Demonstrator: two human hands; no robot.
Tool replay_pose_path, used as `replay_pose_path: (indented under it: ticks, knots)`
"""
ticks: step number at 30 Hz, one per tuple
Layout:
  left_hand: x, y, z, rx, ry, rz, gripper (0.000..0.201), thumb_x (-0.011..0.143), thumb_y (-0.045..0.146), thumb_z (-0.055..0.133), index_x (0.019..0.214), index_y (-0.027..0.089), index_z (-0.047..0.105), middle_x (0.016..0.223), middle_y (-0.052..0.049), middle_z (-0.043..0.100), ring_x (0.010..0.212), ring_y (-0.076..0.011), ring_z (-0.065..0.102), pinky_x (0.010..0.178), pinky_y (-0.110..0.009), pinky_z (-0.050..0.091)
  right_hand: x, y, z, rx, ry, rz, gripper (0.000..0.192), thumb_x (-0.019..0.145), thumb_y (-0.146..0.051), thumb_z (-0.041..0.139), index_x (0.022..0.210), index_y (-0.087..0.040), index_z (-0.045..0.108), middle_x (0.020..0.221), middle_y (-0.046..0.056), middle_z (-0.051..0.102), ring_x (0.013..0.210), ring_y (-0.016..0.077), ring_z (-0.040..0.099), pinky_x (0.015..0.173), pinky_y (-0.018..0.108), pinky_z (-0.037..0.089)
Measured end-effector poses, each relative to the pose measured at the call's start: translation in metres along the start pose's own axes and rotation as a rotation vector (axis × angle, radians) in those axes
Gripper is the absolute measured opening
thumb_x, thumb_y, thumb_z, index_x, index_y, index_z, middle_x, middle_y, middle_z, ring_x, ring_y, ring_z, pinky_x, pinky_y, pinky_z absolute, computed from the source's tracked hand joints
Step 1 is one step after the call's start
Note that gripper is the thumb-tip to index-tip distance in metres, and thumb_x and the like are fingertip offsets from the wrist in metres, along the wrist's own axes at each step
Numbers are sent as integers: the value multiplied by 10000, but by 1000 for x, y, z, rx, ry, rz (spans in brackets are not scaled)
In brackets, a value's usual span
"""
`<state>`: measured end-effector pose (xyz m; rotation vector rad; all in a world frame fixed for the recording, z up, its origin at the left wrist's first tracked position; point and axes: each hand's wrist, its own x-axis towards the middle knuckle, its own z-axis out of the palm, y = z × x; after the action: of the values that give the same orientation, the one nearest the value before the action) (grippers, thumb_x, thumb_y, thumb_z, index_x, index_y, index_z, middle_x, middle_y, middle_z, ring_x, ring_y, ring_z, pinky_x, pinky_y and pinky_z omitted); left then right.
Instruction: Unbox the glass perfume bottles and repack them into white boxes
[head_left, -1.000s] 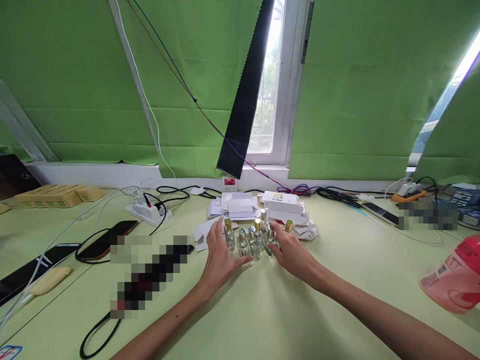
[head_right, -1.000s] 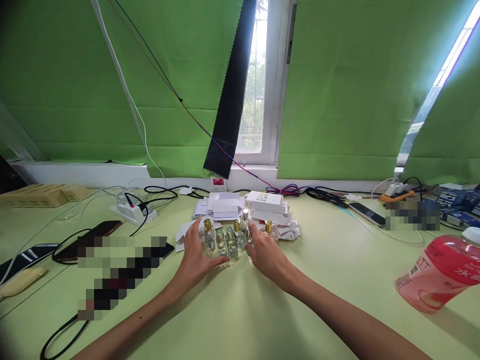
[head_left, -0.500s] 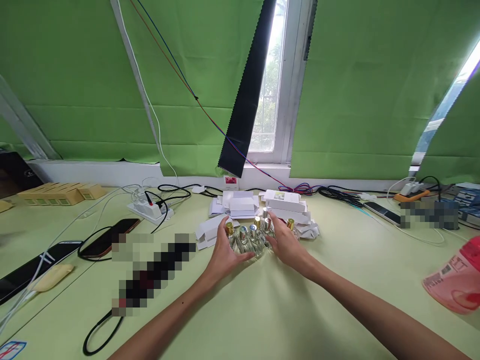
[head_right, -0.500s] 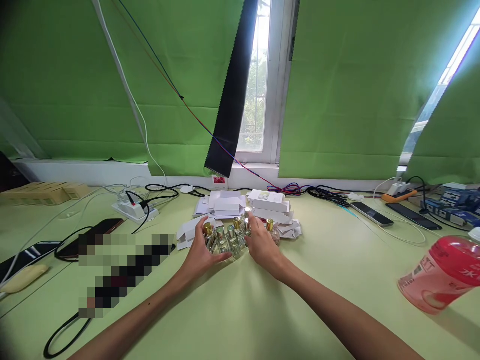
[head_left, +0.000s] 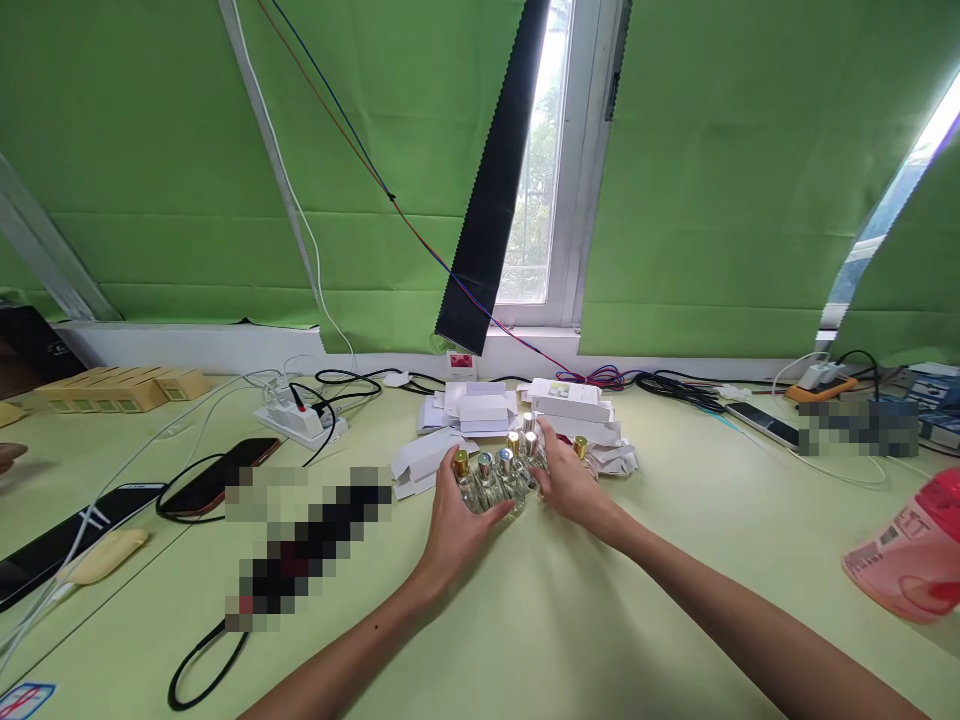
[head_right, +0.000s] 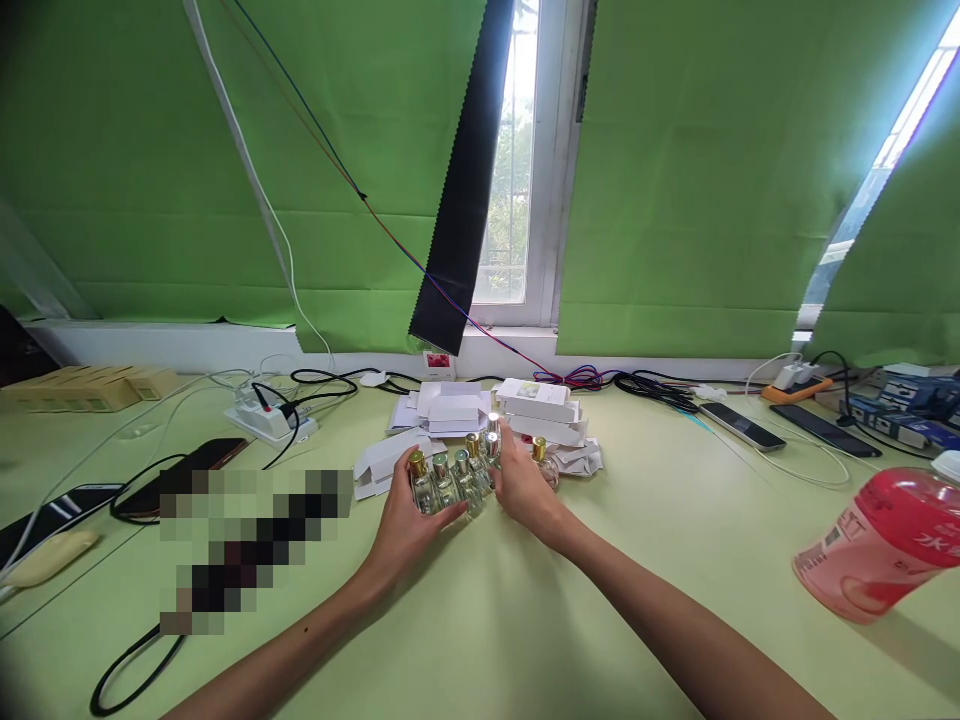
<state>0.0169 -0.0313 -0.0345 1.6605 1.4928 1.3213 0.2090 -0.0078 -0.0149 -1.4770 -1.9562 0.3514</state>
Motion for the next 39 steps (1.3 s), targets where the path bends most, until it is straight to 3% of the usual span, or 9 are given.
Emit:
replay_pose_path:
  ticks: [9, 18, 25, 31, 35, 39]
  knots:
    - [-12, 8, 13, -24, 93, -11, 843, 709, 408, 775, 1395, 263, 306, 1453, -142, 418, 1390, -350, 402, 1151, -552, 329, -12, 4, 2, 33, 30, -61, 762, 886, -123, 525, 1556, -200, 171, 1109, 136, 614, 878, 233, 634, 796, 361, 531]
    - [-4, 6, -1, 21, -38, -42, 888, 675, 404, 807, 1402, 251, 321, 1360, -136, 523, 1274, -333, 512, 1065, -508, 411, -36, 4, -37, -28, 129, -100, 422, 925, -143, 503, 1343, -177, 460, 1172, 133, 624, 731, 189, 631, 729, 338, 532]
    - [15, 2, -18, 9, -198, 47, 713, 615, 393, 853, 1235, 260, 528, 1125, -48, 671, 1022, -280, 644, 916, -427, 502, -32, -16, -15, -103, 52, -148, 134, 957, -232, 569, 1077, -174, 581, 1087, 109, 660, 786, 207, 658, 693, 303, 473]
    - [23, -5, -26, -11, -316, 67, 654, 665, 378, 815, 1249, 248, 549, 1139, -53, 692, 1053, -293, 648, 948, -447, 498, -24, -39, 0, -243, -115, -39, 145, 900, -271, 644, 977, -159, 592, 890, 87, 707, 790, 245, 683, 609, 275, 372]
    - [26, -5, -30, -11, -378, 86, 636, 701, 392, 792, 1262, 233, 540, 1173, -69, 690, 1096, -295, 643, 962, -430, 501, -22, -39, 5, -273, -149, 23, 123, 907, -275, 608, 937, -157, 593, 767, 65, 703, 718, 232, 681, 561, 270, 307]
    - [28, -2, -36, -4, -406, 128, 593, 674, 420, 813, 1189, 220, 598, 1086, -72, 718, 999, -299, 672, 880, -420, 534, -24, -35, 2, -272, -178, 39, 115, 896, -278, 612, 884, -168, 582, 760, 57, 696, 687, 205, 664, 552, 263, 296]
